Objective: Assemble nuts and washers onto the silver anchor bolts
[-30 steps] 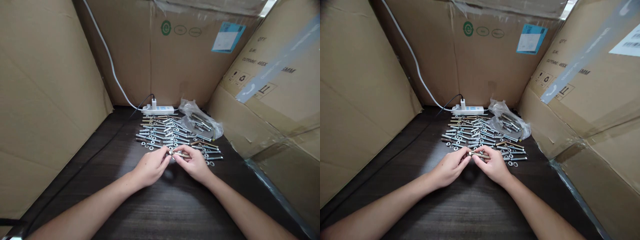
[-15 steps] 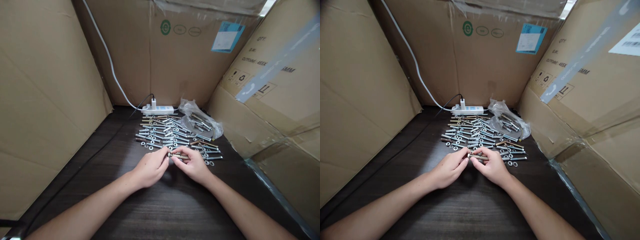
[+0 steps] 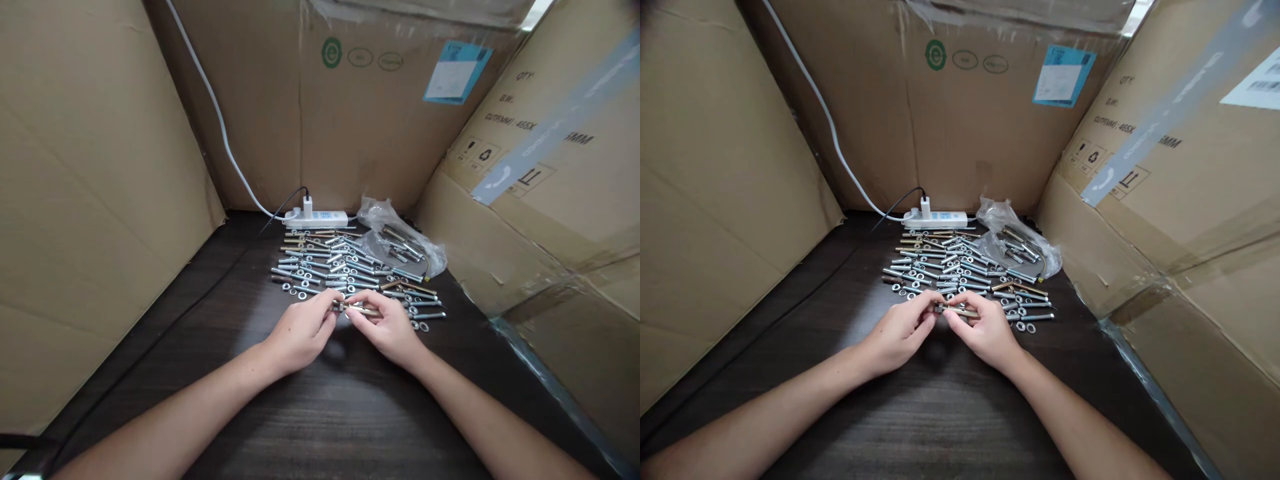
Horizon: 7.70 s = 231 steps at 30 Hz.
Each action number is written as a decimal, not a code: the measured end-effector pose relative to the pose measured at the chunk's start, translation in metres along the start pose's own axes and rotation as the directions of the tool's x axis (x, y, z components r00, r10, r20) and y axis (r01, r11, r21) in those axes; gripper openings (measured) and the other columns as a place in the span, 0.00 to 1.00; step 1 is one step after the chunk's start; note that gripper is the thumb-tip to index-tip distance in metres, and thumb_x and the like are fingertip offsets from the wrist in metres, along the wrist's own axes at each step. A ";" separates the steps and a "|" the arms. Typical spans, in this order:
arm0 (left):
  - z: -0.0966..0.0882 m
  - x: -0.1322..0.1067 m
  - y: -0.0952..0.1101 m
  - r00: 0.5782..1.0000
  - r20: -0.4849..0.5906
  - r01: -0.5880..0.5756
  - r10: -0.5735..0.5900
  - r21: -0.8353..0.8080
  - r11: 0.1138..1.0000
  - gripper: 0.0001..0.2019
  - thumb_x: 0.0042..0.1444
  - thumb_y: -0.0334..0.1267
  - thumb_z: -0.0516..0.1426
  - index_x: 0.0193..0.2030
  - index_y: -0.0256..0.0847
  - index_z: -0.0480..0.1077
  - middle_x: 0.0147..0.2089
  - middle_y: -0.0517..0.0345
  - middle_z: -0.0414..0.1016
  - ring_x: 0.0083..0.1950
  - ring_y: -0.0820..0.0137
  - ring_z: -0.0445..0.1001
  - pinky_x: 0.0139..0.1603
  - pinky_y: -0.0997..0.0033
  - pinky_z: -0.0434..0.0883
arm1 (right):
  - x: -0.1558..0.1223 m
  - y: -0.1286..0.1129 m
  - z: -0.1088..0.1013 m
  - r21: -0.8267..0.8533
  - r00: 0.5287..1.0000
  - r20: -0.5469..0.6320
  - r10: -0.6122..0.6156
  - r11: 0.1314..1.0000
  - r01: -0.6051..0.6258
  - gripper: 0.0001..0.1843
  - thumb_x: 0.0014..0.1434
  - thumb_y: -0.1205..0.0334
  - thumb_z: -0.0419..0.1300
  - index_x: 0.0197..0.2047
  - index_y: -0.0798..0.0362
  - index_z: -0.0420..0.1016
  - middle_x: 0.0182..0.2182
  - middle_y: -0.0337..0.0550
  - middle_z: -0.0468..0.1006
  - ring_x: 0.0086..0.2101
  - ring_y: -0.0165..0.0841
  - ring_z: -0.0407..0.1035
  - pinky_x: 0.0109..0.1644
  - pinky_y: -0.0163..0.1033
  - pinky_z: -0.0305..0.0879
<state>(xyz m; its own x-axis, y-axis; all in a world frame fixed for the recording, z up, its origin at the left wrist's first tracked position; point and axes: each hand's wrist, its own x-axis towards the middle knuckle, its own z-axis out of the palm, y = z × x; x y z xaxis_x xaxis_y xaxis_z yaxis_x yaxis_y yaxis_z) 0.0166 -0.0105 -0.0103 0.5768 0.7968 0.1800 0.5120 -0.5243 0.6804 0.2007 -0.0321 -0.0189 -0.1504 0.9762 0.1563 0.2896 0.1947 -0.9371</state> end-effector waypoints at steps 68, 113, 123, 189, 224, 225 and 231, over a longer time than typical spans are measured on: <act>-0.002 0.002 0.001 0.997 -0.010 -0.079 0.079 -0.008 0.997 0.11 0.65 0.42 0.44 0.40 0.41 0.63 0.38 0.58 0.65 0.39 0.70 0.65 0.41 0.70 0.65 | -0.001 0.004 0.000 -0.025 1.000 0.008 0.001 1.000 -0.001 0.13 0.55 0.54 0.60 0.37 0.56 0.73 0.24 0.39 0.71 0.22 0.26 0.63 0.23 0.30 0.62; -0.001 -0.003 0.007 0.994 -0.018 -0.109 0.109 0.006 0.994 0.05 0.62 0.36 0.48 0.43 0.41 0.60 0.41 0.56 0.65 0.41 0.69 0.66 0.41 0.68 0.66 | 0.002 0.002 -0.002 -0.067 0.999 -0.040 -0.035 0.997 0.032 0.15 0.63 0.53 0.50 0.36 0.54 0.70 0.28 0.41 0.73 0.30 0.31 0.66 0.31 0.32 0.61; 0.001 -0.009 0.014 0.963 -0.046 -0.263 0.266 0.046 0.964 0.09 0.53 0.28 0.49 0.42 0.40 0.59 0.42 0.55 0.64 0.39 0.70 0.65 0.39 0.70 0.65 | 0.001 0.005 -0.003 -0.070 0.999 -0.041 -0.028 0.997 0.025 0.14 0.63 0.53 0.50 0.36 0.54 0.70 0.31 0.42 0.72 0.30 0.31 0.64 0.34 0.34 0.60; -0.006 0.003 -0.007 1.000 -0.014 0.025 -0.025 0.029 0.999 0.13 0.58 0.34 0.49 0.50 0.43 0.60 0.39 0.59 0.67 0.33 0.72 0.67 0.34 0.72 0.64 | 0.070 0.100 -0.148 -0.817 0.894 -0.430 -0.123 0.475 -0.328 0.16 0.59 0.59 0.49 0.41 0.57 0.74 0.40 0.54 0.74 0.42 0.43 0.65 0.48 0.47 0.59; -0.057 0.004 -0.043 0.999 0.036 -0.023 0.017 0.149 0.989 0.08 0.59 0.33 0.46 0.38 0.41 0.66 0.37 0.60 0.71 0.36 0.71 0.68 0.37 0.73 0.64 | 0.033 -0.003 -0.016 -0.766 0.959 0.229 -0.168 0.576 0.284 0.09 0.56 0.69 0.52 0.35 0.52 0.73 0.32 0.43 0.76 0.37 0.36 0.66 0.44 0.40 0.60; -0.054 0.003 -0.041 0.999 0.038 -0.032 0.026 0.161 0.986 0.08 0.59 0.33 0.46 0.38 0.41 0.66 0.37 0.60 0.71 0.36 0.71 0.68 0.37 0.73 0.64 | 0.031 -0.002 -0.022 -0.779 0.965 0.223 -0.141 0.569 0.264 0.09 0.56 0.69 0.52 0.34 0.52 0.73 0.32 0.43 0.75 0.37 0.36 0.66 0.43 0.40 0.59; -0.040 0.002 -0.038 0.992 0.102 -0.089 0.067 0.220 0.971 0.08 0.59 0.32 0.47 0.38 0.42 0.67 0.40 0.59 0.71 0.42 0.69 0.69 0.43 0.71 0.66 | 0.020 -0.004 -0.046 -0.890 0.983 0.185 0.018 0.427 0.160 0.05 0.51 0.69 0.55 0.29 0.52 0.72 0.28 0.44 0.74 0.33 0.37 0.66 0.38 0.40 0.57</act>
<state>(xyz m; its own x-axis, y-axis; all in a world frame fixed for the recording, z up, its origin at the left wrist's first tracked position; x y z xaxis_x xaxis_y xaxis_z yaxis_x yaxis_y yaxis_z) -0.0275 0.0227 -0.0071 0.6720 0.7248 0.1520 0.5863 -0.6461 0.4887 0.2401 -0.0094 0.0021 -0.3172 0.9450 0.0794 0.9410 0.3241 -0.0970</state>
